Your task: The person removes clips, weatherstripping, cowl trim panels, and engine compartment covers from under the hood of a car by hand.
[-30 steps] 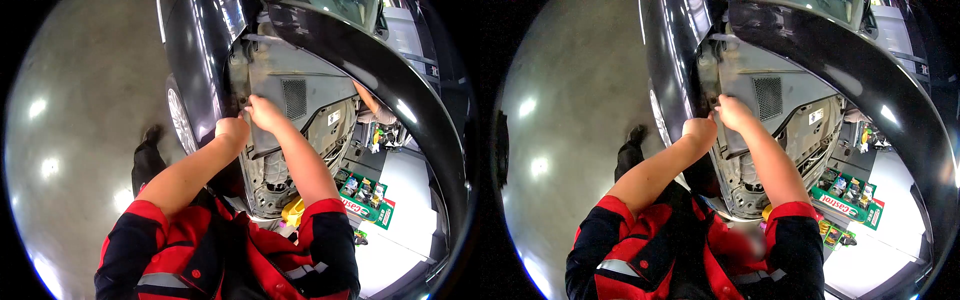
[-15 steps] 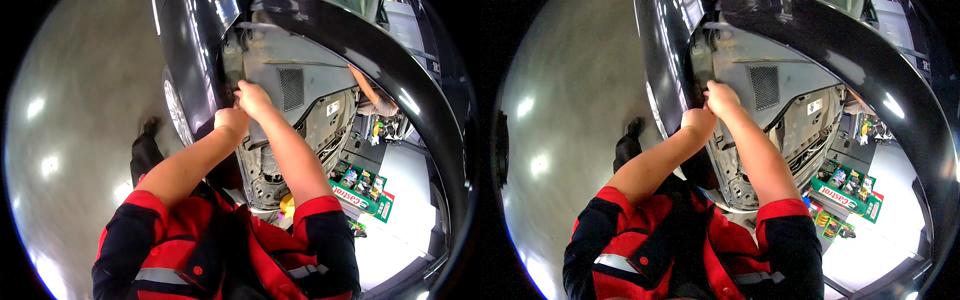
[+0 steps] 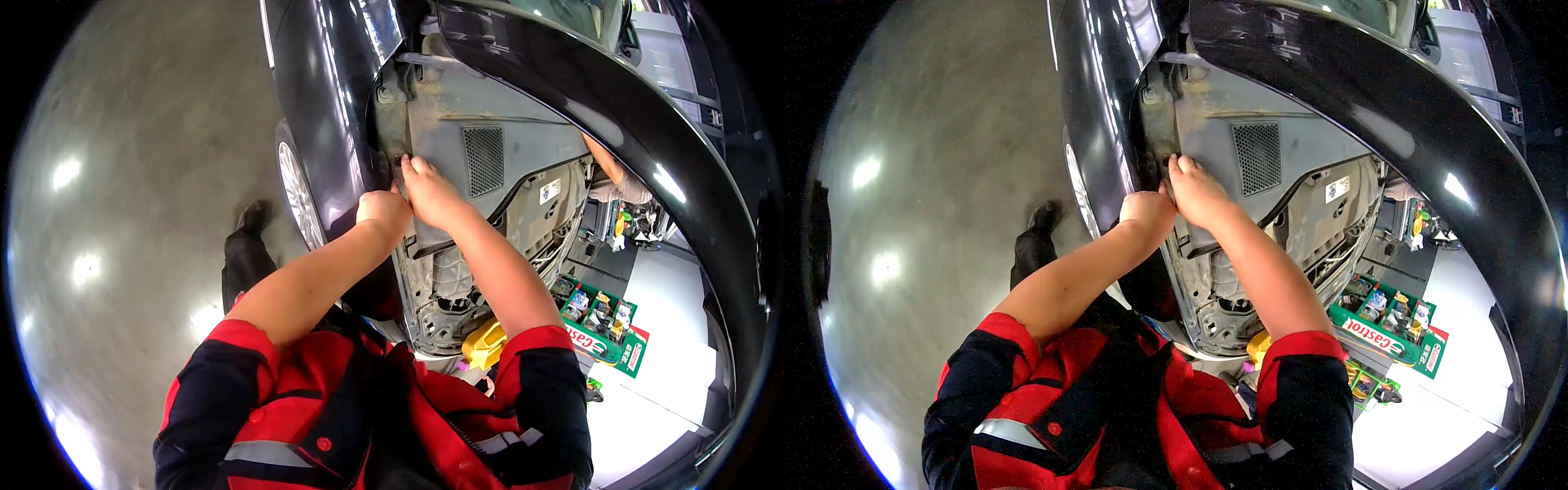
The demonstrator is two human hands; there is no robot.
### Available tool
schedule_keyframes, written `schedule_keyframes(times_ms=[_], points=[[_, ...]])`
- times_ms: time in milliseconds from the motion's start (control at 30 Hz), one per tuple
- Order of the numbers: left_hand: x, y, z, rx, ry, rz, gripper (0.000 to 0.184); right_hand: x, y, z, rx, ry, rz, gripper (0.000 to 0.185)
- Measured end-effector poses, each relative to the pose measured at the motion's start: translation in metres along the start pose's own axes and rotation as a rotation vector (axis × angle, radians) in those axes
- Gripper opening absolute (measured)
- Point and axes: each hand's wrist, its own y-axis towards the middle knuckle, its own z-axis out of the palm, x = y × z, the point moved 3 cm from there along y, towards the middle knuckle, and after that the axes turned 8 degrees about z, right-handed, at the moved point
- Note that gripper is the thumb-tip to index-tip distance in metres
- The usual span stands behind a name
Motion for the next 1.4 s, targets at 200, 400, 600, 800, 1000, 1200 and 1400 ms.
schedule_keyframes(times_ms=[200, 400, 600, 800, 1000, 1200, 1400], points=[[0.004, -0.001, 0.011, -0.119, -0.003, 0.012, 0.039, 0.014, 0.005, 0.002, 0.053, -0.258, 0.045, 0.054], [0.008, 0.005, 0.018, -0.124, -0.059, 0.001, 0.027, 0.015, 0.013, 0.005, 0.077, -0.29, 0.002, 0.046], [0.009, -0.002, 0.017, -0.174, 0.035, 0.025, 0.025, 0.016, 0.021, 0.006, 0.176, -0.153, 0.175, 0.037], [0.036, -0.069, 0.005, -0.211, -0.158, 0.172, 0.041, 0.003, -0.002, 0.028, -0.298, 0.201, 0.142, 0.037], [0.066, -0.112, 0.067, -0.137, -1.007, -0.105, 0.034, 0.052, -0.141, 0.06, -0.252, 0.743, 0.258, 0.027], [-0.001, -0.079, 0.039, -0.078, -1.411, -0.08, 0.031, 0.096, -0.176, 0.019, -0.358, 0.827, 0.321, 0.043], [-0.047, -0.072, -0.003, 0.106, -1.369, -0.058, 0.036, 0.112, -0.199, 0.01, -0.777, 0.838, 0.575, 0.043]])
